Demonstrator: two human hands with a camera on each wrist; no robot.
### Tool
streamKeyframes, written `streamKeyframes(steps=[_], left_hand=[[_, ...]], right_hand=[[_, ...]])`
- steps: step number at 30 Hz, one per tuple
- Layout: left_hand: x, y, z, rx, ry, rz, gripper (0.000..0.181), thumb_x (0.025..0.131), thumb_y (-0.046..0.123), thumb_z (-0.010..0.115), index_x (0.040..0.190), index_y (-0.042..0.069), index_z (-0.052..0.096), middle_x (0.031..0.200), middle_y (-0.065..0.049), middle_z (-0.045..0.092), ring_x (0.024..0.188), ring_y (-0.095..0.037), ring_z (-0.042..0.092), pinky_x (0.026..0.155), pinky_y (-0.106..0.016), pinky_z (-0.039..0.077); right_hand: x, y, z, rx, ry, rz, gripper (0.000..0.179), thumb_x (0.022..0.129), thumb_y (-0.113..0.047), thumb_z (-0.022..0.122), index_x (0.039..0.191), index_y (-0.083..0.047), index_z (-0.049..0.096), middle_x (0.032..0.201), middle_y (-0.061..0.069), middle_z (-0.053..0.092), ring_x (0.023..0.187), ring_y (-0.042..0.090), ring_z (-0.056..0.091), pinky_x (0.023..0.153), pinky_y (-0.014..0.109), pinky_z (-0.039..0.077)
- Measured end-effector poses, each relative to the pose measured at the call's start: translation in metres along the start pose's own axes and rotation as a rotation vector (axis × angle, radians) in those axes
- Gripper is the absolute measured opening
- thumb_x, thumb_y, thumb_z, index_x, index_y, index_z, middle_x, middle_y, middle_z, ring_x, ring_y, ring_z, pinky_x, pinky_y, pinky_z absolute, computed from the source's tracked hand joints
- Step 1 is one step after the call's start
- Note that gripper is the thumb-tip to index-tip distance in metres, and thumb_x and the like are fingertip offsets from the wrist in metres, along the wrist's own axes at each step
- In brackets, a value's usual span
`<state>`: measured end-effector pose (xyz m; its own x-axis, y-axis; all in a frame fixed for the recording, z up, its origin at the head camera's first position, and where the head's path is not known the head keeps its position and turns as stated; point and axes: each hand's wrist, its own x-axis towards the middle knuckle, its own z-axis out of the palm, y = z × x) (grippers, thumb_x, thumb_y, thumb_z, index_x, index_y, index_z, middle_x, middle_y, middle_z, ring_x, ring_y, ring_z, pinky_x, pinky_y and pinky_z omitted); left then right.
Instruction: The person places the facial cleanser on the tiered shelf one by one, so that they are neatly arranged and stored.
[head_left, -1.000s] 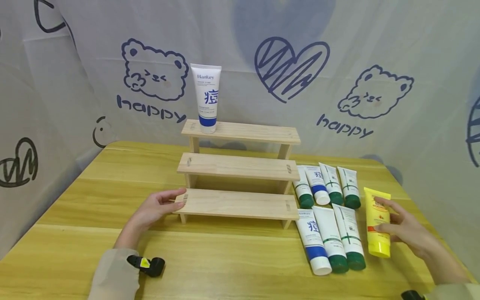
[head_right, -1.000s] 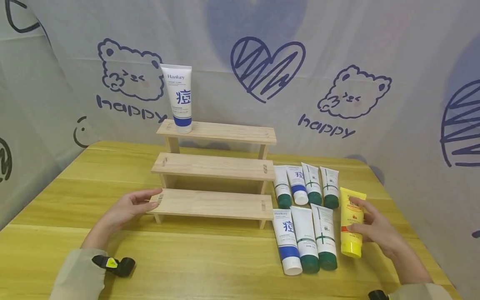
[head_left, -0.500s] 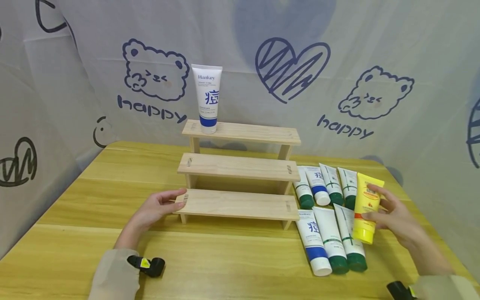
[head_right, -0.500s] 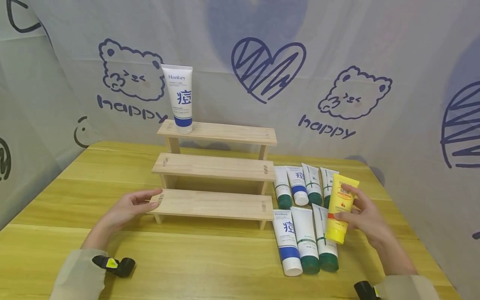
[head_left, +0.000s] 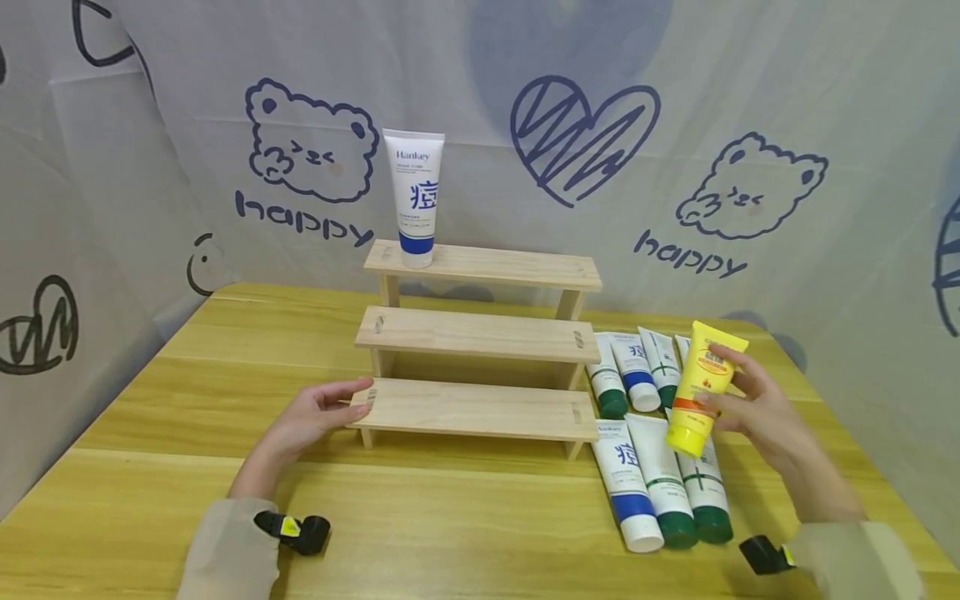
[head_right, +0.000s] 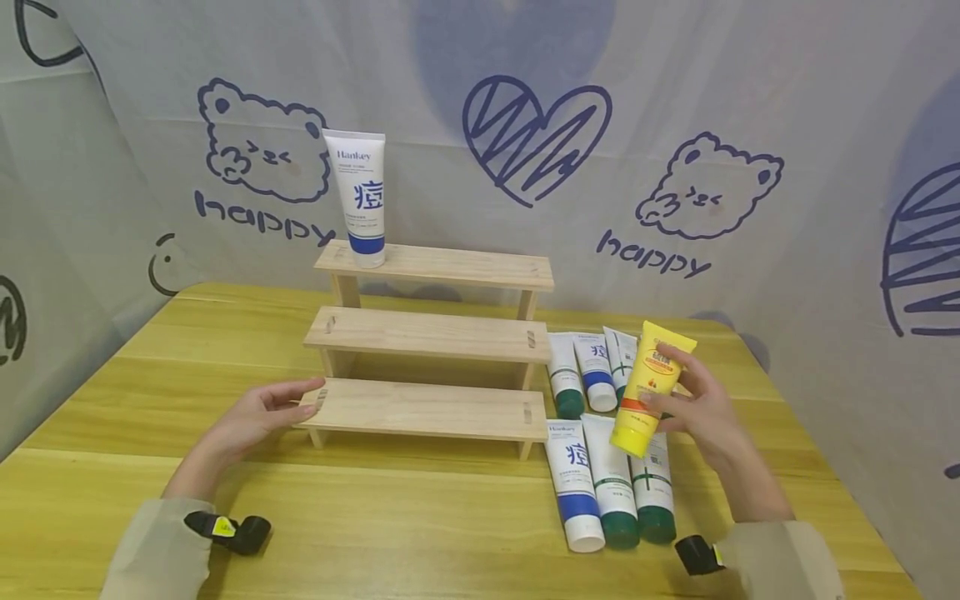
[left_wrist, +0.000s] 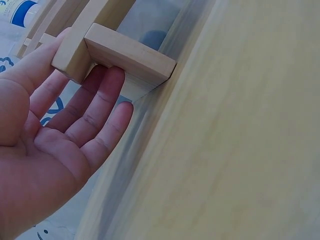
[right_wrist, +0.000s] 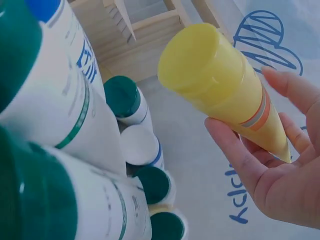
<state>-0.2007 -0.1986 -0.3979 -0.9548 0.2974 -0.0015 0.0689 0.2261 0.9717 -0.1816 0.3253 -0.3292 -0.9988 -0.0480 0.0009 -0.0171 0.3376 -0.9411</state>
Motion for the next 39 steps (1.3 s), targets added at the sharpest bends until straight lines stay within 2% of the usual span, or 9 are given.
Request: streamKeyframes(steps=[8, 17, 20, 24, 29, 39], left_hand=[[0.000, 0.000, 0.000, -0.008, -0.003, -0.008, 0.052, 0.086, 0.018, 0.061, 0.128, -0.006, 0.043, 0.126, -0.024, 0.045, 0.090, -0.010, 0.054, 0.077, -0.024, 0.045], [-0.001, 0.001, -0.001, -0.003, -0.009, -0.015, 0.053, 0.086, 0.019, 0.061, 0.129, -0.004, 0.043, 0.128, -0.023, 0.043, 0.094, -0.013, 0.053, 0.079, -0.025, 0.044], [-0.001, 0.002, -0.001, -0.007, -0.008, -0.017, 0.052, 0.086, 0.019, 0.061, 0.129, -0.004, 0.043, 0.128, -0.023, 0.043, 0.094, -0.013, 0.053, 0.078, -0.024, 0.044], [-0.001, 0.001, -0.001, -0.007, -0.003, -0.020, 0.053, 0.085, 0.020, 0.062, 0.129, -0.004, 0.044, 0.128, -0.022, 0.043, 0.094, -0.013, 0.052, 0.078, -0.025, 0.044], [0.000, 0.001, -0.001, -0.010, -0.003, -0.023, 0.053, 0.085, 0.020, 0.062, 0.129, -0.004, 0.044, 0.129, -0.022, 0.043, 0.095, -0.013, 0.052, 0.079, -0.024, 0.044], [0.001, 0.001, 0.000, -0.019, 0.006, -0.028, 0.052, 0.085, 0.019, 0.063, 0.128, -0.005, 0.045, 0.129, -0.022, 0.043, 0.092, -0.014, 0.053, 0.077, -0.025, 0.045]], right_hand=[[0.011, -0.011, 0.018, 0.125, 0.001, -0.075, 0.059, 0.089, -0.007, 0.054, 0.140, -0.024, 0.029, 0.136, 0.023, 0.015, 0.097, 0.020, 0.042, 0.063, 0.031, 0.051], [0.027, -0.030, 0.038, 0.193, 0.003, -0.096, 0.060, 0.087, -0.005, 0.055, 0.140, -0.022, 0.031, 0.124, 0.010, 0.031, 0.096, 0.021, 0.044, 0.065, 0.031, 0.051], [0.032, -0.037, 0.045, 0.252, -0.009, -0.105, 0.061, 0.087, -0.003, 0.056, 0.140, -0.020, 0.031, 0.123, 0.008, 0.033, 0.096, 0.021, 0.044, 0.063, 0.030, 0.051], [0.038, -0.047, 0.055, 0.291, 0.013, -0.115, 0.063, 0.086, 0.000, 0.055, 0.140, -0.021, 0.031, 0.129, 0.014, 0.029, 0.097, 0.021, 0.044, 0.062, 0.030, 0.051], [0.046, -0.057, 0.067, 0.291, 0.044, -0.164, 0.064, 0.086, 0.001, 0.055, 0.140, -0.022, 0.030, 0.138, 0.020, 0.022, 0.098, 0.020, 0.046, 0.063, 0.029, 0.051], [0.062, -0.077, 0.090, 0.419, 0.053, -0.281, 0.063, 0.084, 0.007, 0.054, 0.138, -0.018, 0.034, 0.134, 0.020, 0.030, 0.095, 0.020, 0.053, 0.063, 0.030, 0.051]])
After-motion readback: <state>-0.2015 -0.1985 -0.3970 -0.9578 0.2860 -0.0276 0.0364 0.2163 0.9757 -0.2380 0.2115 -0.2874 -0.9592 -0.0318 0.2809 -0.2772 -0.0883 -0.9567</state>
